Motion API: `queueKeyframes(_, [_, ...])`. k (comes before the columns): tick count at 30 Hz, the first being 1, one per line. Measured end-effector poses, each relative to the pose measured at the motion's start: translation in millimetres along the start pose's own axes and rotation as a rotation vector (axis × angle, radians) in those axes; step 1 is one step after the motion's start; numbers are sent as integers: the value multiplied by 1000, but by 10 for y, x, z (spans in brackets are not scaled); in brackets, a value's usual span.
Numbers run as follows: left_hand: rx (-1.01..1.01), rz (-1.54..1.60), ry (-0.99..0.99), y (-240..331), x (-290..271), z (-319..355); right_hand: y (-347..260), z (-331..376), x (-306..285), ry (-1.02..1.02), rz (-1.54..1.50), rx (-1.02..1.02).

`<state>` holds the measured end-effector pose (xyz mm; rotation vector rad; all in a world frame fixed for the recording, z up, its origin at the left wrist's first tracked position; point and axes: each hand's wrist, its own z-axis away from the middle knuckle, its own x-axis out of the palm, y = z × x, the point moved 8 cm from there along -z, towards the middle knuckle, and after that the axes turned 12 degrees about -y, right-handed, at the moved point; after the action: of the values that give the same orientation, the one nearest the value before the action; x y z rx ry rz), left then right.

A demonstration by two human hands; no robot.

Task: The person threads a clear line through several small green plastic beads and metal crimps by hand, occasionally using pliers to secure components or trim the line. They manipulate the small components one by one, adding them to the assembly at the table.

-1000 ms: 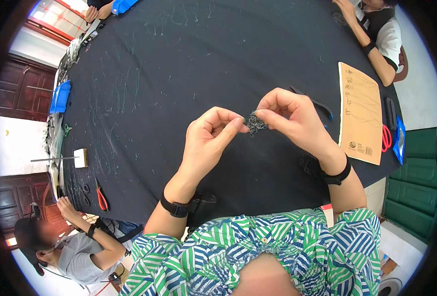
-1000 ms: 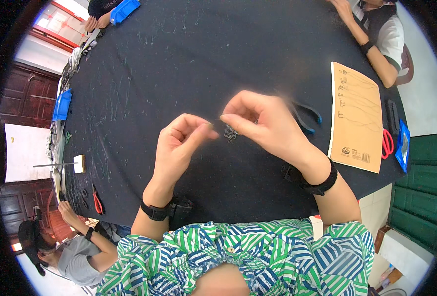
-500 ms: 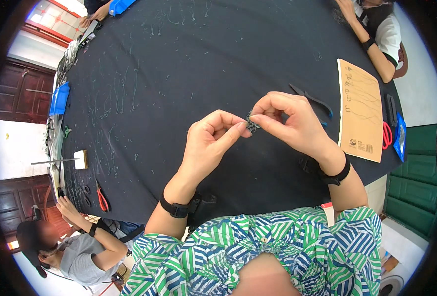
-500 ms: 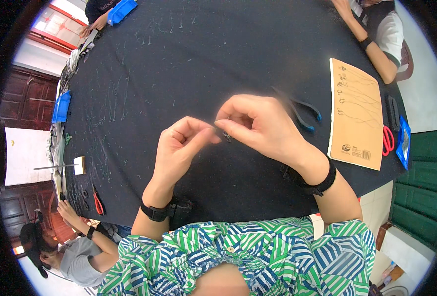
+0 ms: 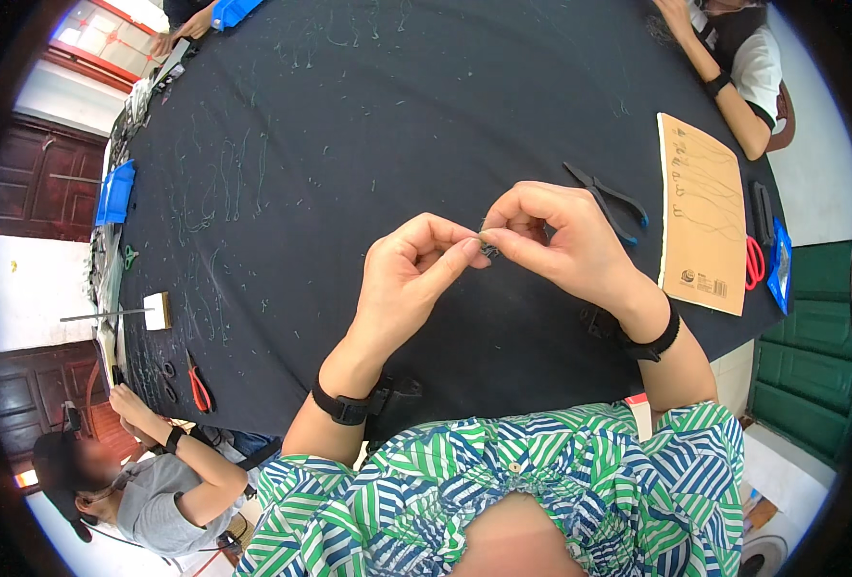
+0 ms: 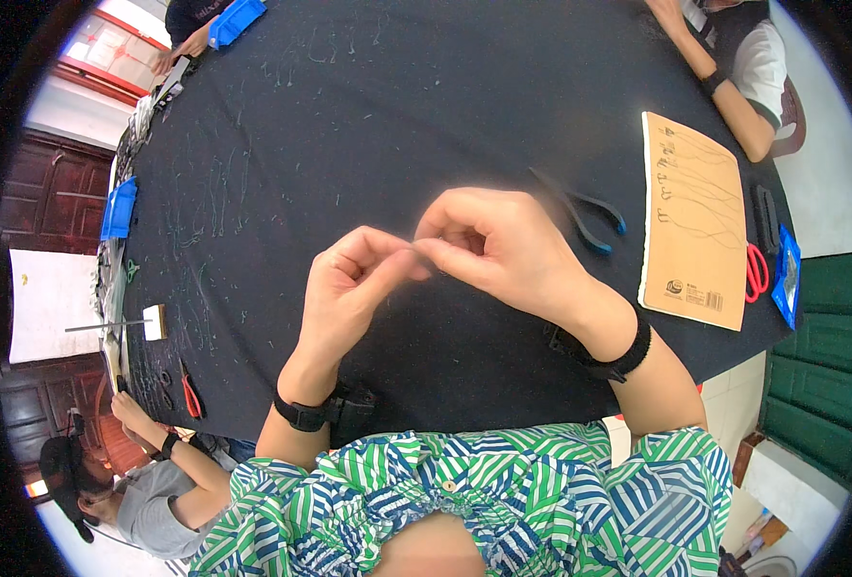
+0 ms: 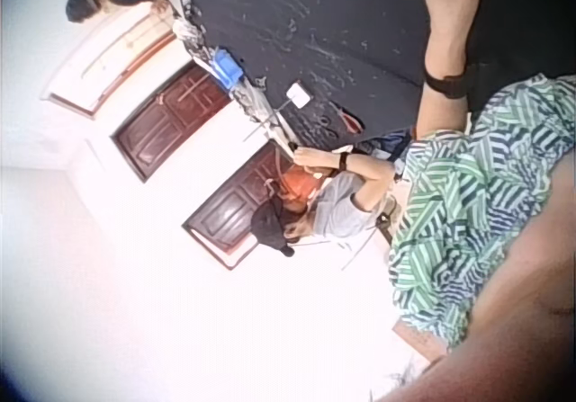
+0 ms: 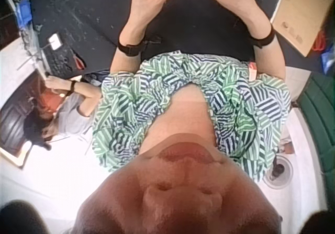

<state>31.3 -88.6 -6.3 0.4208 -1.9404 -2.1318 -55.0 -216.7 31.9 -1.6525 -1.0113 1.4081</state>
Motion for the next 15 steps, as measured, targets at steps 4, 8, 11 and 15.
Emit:
queueKeyframes(4, [93, 31, 21, -16, -9, -10, 9, -3, 21, -22, -17, -4])
queueKeyframes(8, [84, -6, 6, -39, -14, -10, 18, -5, 4, -77, -21, 8])
queueKeyframes(11, [90, -6, 1, -26, -21, -5, 31, -6, -5, -127, -25, 29])
queueKeyframes(15, [75, -15, -13, -23, -18, -2, 22, 0, -6, -125, -12, 2])
